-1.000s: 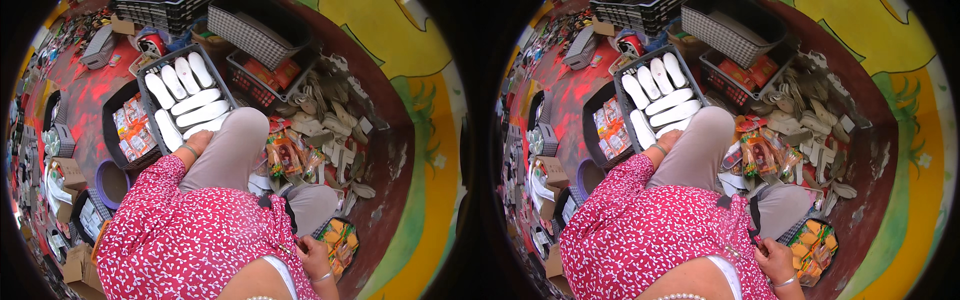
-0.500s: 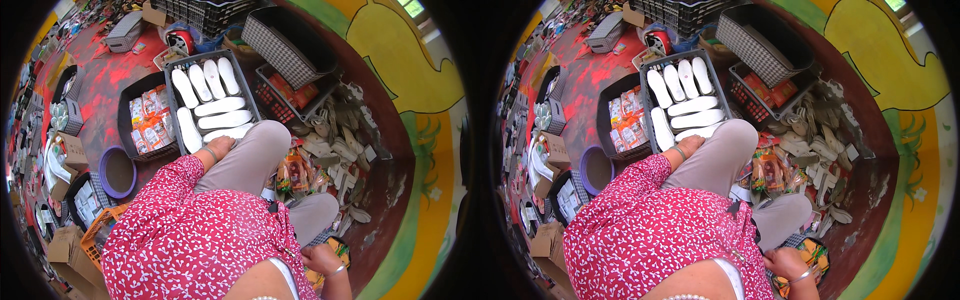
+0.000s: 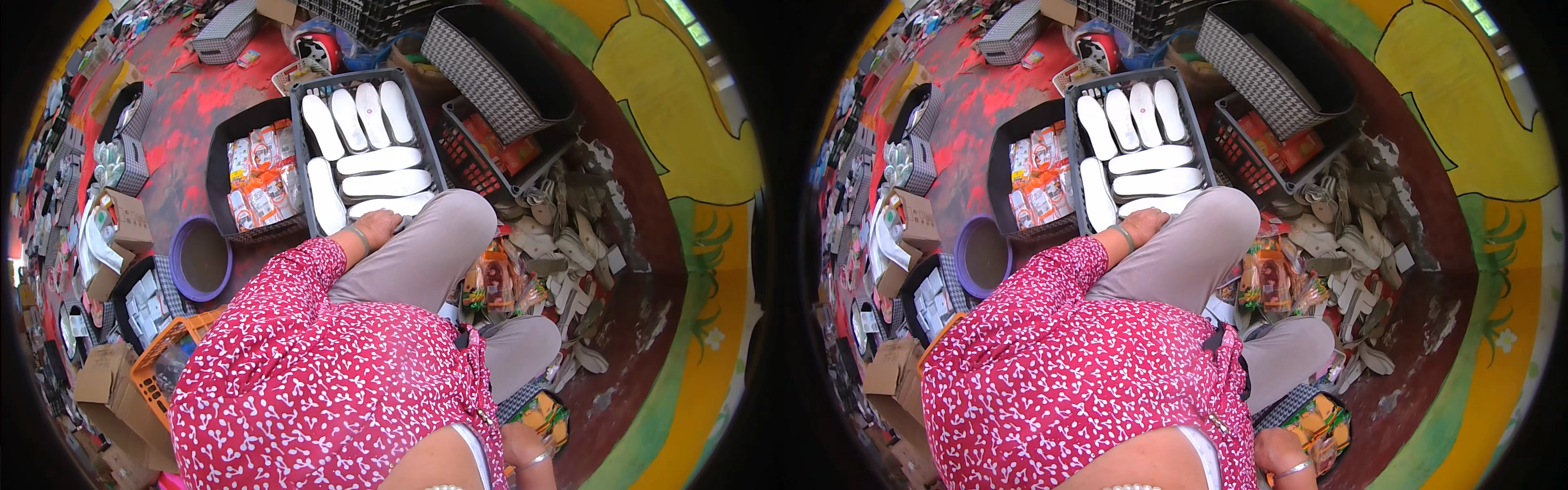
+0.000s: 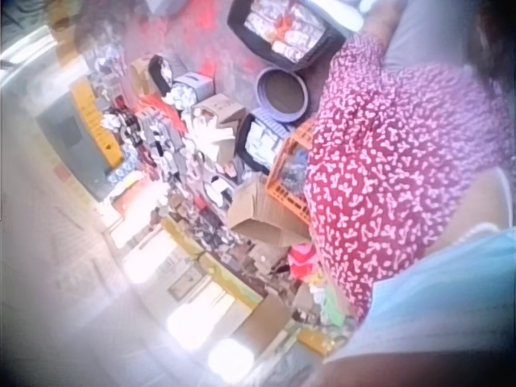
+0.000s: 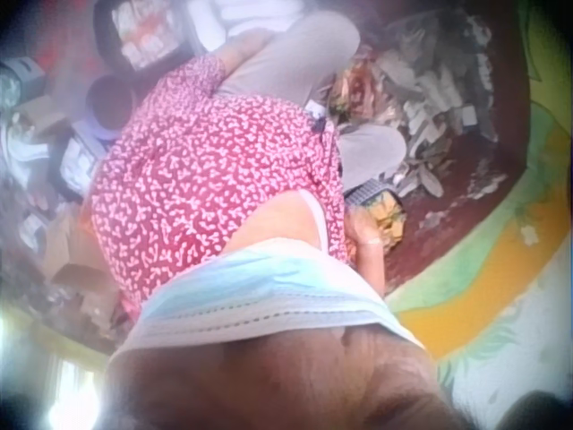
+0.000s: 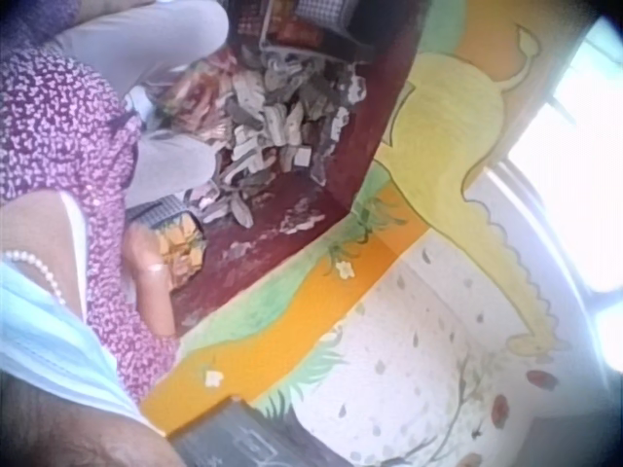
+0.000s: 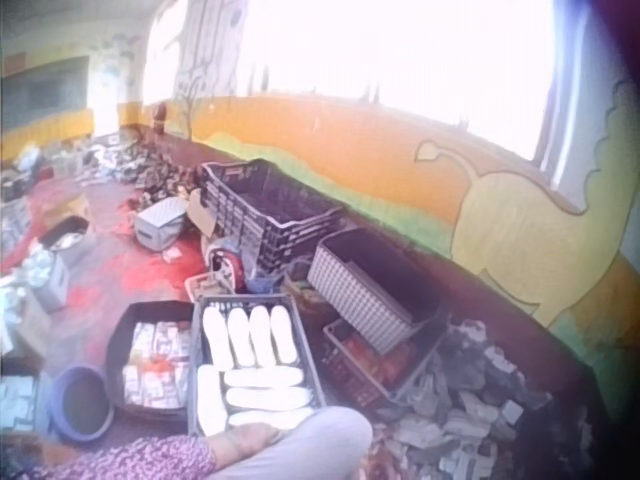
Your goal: The person places loose shoe insoles into plastic packaging by hand, then gathers the packaged insoles and other small packets from the floor and places them into a black tray.
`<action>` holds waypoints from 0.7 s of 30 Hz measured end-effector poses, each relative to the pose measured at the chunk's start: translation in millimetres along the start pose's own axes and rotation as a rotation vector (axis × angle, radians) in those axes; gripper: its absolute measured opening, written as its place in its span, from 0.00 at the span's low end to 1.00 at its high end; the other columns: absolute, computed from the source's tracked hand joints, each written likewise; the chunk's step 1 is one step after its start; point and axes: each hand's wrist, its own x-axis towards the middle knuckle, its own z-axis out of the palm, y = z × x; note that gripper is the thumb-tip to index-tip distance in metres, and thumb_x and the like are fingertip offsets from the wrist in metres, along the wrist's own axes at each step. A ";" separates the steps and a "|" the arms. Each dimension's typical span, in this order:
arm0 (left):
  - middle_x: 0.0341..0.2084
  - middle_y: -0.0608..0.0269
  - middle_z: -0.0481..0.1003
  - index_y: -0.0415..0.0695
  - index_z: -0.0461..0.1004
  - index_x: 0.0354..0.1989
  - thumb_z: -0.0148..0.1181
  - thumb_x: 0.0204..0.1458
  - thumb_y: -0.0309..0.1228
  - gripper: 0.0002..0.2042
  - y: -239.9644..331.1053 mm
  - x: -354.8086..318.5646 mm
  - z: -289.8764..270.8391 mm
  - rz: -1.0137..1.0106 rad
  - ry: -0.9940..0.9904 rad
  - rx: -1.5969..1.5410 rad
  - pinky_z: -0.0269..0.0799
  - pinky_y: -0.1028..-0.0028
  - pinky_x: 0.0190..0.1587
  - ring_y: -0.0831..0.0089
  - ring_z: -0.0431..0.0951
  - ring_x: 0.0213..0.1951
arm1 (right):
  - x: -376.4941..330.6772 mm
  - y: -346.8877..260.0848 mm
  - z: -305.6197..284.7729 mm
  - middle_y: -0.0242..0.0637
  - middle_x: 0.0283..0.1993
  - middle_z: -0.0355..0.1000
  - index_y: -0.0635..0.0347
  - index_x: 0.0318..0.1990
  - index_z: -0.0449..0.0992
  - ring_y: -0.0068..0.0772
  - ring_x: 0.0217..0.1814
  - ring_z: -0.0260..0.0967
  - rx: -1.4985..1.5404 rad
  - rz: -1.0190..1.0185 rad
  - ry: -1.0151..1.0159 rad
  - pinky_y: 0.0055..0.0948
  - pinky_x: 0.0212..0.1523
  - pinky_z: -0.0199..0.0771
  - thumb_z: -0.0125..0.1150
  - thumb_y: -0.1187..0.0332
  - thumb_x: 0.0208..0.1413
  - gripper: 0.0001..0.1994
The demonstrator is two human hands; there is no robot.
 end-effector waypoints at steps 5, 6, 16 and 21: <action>0.32 0.52 0.71 0.43 0.71 0.34 0.52 0.46 0.37 0.12 -1.1 -6.1 -7.6 0.063 0.043 -0.007 0.66 0.61 0.45 0.55 0.71 0.40 | 2.9 18.6 -39.5 0.41 0.21 0.73 0.62 0.23 0.76 0.45 0.21 0.70 0.350 -0.432 0.037 0.32 0.27 0.71 0.52 0.63 0.50 0.13; 0.31 0.52 0.71 0.43 0.70 0.34 0.52 0.46 0.37 0.12 0.7 -13.0 -13.7 0.083 0.101 -0.018 0.67 0.61 0.43 0.55 0.71 0.39 | -1.0 16.4 -49.2 0.40 0.19 0.72 0.68 0.21 0.74 0.35 0.19 0.69 0.723 -0.287 0.067 0.27 0.25 0.69 0.50 0.67 0.53 0.14; 0.36 0.47 0.73 0.40 0.68 0.47 0.52 0.53 0.40 0.18 -94.8 -160.2 -114.3 -0.532 1.012 -0.386 0.69 0.66 0.41 0.55 0.74 0.39 | 147.5 -60.9 -93.0 0.38 0.22 0.70 0.66 0.30 0.72 0.24 0.21 0.64 1.635 -0.483 0.745 0.22 0.23 0.63 0.50 0.63 0.58 0.13; 0.39 0.42 0.73 0.38 0.65 0.50 0.53 0.50 0.41 0.23 -202.2 -269.0 -139.5 -1.083 1.392 -0.324 0.67 0.64 0.45 0.51 0.73 0.42 | 172.8 -57.3 -116.1 0.36 0.23 0.71 0.65 0.32 0.73 0.23 0.21 0.66 1.347 -0.404 0.538 0.20 0.24 0.65 0.52 0.64 0.57 0.12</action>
